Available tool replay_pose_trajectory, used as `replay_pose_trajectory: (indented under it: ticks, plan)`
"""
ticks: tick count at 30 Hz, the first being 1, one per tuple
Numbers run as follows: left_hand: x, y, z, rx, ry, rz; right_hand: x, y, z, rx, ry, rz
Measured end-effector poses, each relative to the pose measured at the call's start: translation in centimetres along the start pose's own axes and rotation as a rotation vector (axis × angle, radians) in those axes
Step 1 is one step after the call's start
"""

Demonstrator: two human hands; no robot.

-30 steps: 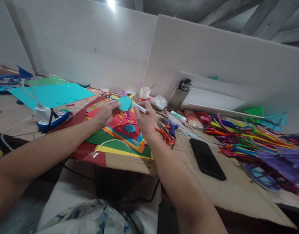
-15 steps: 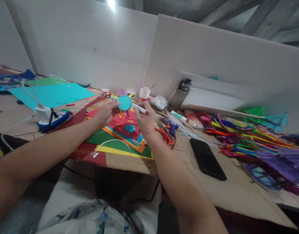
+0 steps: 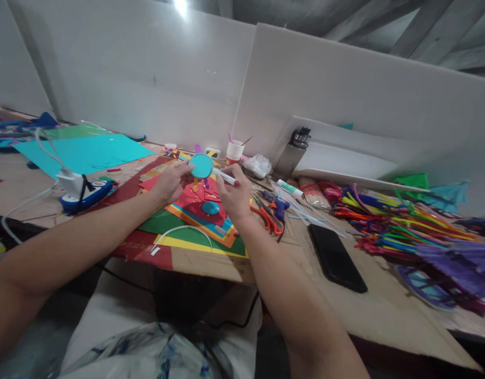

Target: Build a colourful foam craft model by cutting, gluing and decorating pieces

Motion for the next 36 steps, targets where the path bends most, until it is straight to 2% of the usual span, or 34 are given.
replay_pose_trajectory:
  ticks: [36]
  plan:
    - [-0.1,-0.2,0.4,-0.017,-0.012,-0.012,-0.4,-0.7,-1.0,-0.019,-0.004,-0.056]
Point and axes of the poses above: each hand's wrist, its own x-axis towards the middle knuckle, its own y-axis out of the back of the hand, z = x × y, the point moved 9 cm from there along x, towards the middle knuckle, and after that the axes turned 4 degrees about x, right-handed, at the moved point
